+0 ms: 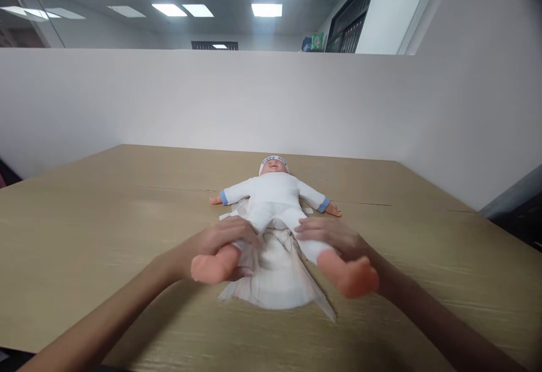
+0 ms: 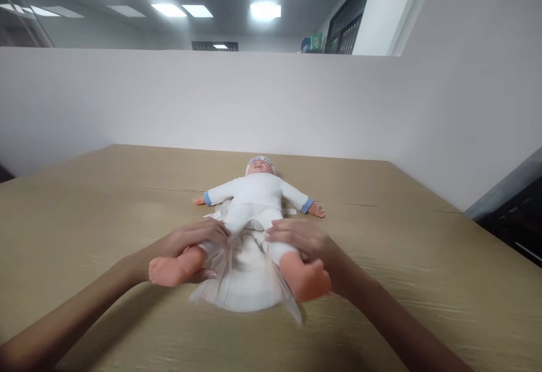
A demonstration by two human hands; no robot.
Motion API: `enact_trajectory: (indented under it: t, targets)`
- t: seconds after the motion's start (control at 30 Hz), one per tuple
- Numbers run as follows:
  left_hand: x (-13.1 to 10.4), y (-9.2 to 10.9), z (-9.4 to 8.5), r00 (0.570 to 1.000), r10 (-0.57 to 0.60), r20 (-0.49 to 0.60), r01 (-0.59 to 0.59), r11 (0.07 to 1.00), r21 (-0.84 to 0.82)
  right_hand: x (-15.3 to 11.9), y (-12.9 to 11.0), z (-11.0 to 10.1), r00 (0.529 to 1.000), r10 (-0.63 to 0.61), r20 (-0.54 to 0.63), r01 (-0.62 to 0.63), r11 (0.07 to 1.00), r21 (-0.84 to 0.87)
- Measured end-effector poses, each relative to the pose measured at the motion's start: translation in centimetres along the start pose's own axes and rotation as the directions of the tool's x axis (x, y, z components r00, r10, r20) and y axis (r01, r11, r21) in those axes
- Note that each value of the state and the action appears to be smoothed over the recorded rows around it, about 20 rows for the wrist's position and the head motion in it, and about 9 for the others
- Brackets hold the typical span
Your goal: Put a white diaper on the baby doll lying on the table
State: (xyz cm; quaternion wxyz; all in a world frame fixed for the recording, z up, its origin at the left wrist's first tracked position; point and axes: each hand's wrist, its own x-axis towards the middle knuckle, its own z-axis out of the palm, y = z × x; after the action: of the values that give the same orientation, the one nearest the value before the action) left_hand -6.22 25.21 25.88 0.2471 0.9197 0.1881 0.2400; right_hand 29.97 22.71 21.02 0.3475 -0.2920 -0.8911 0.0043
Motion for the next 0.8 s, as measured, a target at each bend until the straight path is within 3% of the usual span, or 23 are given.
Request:
enact_trajectory:
  t: [0.17,0.3,0.43,0.63,0.8]
  targets:
    - [-3.3,-1.9,0.6,0.987,0.133,0.091,-0.138,0.989,0.051,-2.7,0.6,1.0,0.979,-0.182,0.093,0.191,0.976,-0.103]
    - [-4.0,-1.6,0.9,0.981,0.066,0.182,-0.088,0.989,0.119,-3.6,0.6,2.2,0.979,-0.168,0.113,0.179,0.979,-0.097]
    - [-3.9,-1.3,0.9,0.979,0.009,0.206,-0.035,0.992,0.120,-4.1,0.7,2.4,0.979,-0.146,0.143,0.159,0.984,-0.083]
    - [-3.3,-1.0,0.7,0.962,-0.058,0.267,0.031,0.994,0.105,-3.9,1.4,1.2,0.977,-0.084,0.197,0.076,0.996,0.047]
    - [-2.5,0.8,-0.3,0.952,-0.113,0.285,0.117,0.993,0.003,-2.1,-2.2,-0.6,0.946,0.133,0.295,-0.138,0.990,-0.005]
